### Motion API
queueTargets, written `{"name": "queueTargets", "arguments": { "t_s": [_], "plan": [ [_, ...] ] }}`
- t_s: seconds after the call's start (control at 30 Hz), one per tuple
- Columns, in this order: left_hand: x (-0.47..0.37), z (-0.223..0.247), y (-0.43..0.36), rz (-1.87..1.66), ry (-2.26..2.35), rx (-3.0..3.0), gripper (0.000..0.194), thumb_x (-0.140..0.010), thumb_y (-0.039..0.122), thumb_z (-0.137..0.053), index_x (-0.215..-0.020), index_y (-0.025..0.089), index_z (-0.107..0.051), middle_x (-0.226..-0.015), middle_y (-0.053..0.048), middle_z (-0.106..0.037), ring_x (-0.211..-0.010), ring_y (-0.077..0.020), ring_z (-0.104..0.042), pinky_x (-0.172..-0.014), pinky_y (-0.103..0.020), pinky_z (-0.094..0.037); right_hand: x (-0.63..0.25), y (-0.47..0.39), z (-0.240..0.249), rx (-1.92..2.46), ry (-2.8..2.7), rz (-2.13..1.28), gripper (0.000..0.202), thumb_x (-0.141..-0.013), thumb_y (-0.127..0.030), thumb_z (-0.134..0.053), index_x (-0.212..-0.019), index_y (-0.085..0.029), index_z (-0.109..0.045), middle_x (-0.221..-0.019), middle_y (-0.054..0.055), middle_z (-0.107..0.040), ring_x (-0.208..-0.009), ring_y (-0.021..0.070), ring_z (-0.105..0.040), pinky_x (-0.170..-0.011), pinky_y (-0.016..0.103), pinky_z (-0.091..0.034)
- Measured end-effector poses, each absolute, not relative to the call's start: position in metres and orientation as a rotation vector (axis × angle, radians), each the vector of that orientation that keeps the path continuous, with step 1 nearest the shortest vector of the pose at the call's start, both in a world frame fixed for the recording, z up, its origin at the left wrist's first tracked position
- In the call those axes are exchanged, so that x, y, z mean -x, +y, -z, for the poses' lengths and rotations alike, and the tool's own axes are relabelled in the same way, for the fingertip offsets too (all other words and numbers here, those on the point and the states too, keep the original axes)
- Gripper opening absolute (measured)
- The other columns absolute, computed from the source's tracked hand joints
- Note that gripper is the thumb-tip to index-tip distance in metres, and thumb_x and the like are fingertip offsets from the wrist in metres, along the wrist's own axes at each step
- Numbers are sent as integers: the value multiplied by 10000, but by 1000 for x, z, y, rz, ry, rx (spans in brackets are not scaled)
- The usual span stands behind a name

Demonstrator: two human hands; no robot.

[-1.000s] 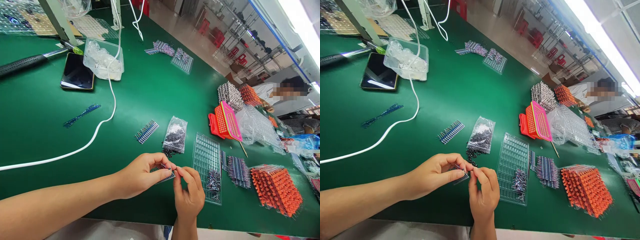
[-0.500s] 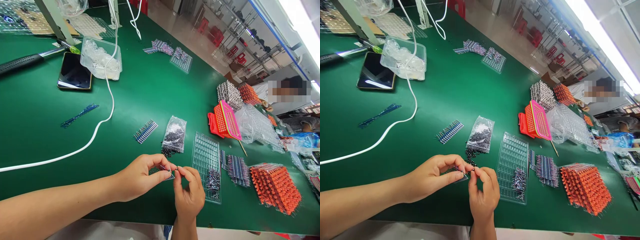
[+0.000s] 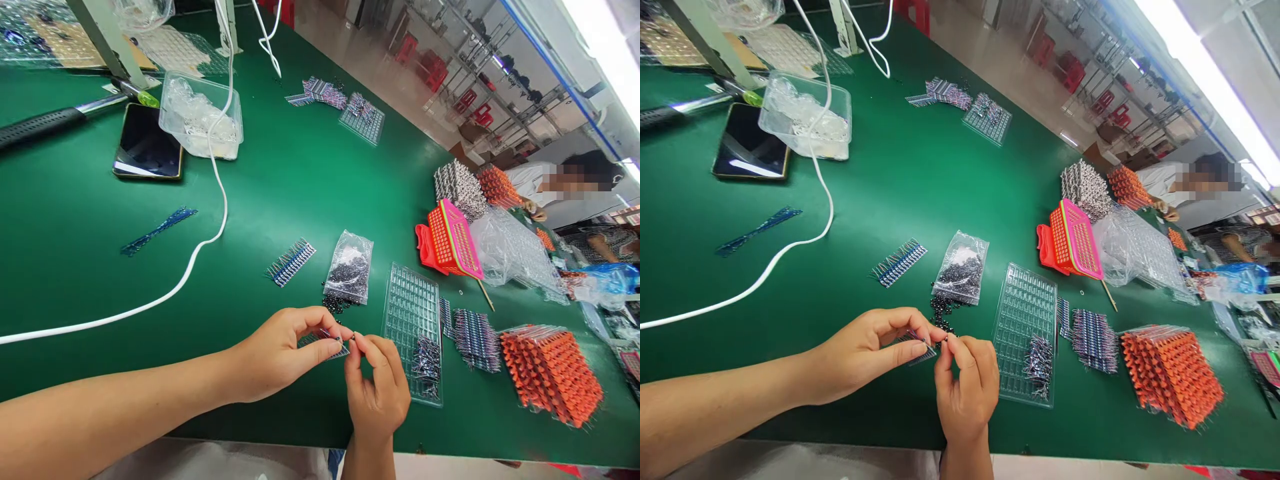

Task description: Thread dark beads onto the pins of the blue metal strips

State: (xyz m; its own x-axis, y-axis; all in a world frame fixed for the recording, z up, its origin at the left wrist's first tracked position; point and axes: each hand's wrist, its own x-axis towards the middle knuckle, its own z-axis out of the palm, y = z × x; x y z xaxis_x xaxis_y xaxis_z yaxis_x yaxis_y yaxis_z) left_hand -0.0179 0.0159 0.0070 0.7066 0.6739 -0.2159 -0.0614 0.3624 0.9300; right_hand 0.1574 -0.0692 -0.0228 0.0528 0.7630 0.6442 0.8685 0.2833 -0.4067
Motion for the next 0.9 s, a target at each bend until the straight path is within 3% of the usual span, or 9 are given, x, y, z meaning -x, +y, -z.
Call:
{"name": "queueTargets", "arguments": {
  "t_s": [0.2,0.47,0.9],
  "plan": [
    [13,-7,17,-475,665,-892,229,-849,385,-688,-857,174,-600,-1049,-89,-759,-921,-206,-672,-813,-338,-516,-155,-70,19,1469,-1632,21,286,-848,-26,-656,-1065,-212,-669,-889,37,-680,-784,150,-659,-679,290,-557],
    [10,-6,16,-475,733,-886,266,-802,398,-719,-867,155,-635,-862,-38,-715,-774,-162,-620,-731,-300,-491,-153,-78,21,1483,-1347,-466,128,-893,-122,-632,-958,-216,-689,-831,14,-634,-652,114,-587,-511,226,-450],
    [10,-8,16,-489,730,-848,229,-788,358,-737,-834,155,-641,-751,6,-646,-687,-129,-567,-659,-264,-464,-153,-78,28,1475,-1235,-594,67,-904,-190,-643,-942,-211,-694,-831,21,-606,-676,130,-576,-547,246,-452]
  ]
}}
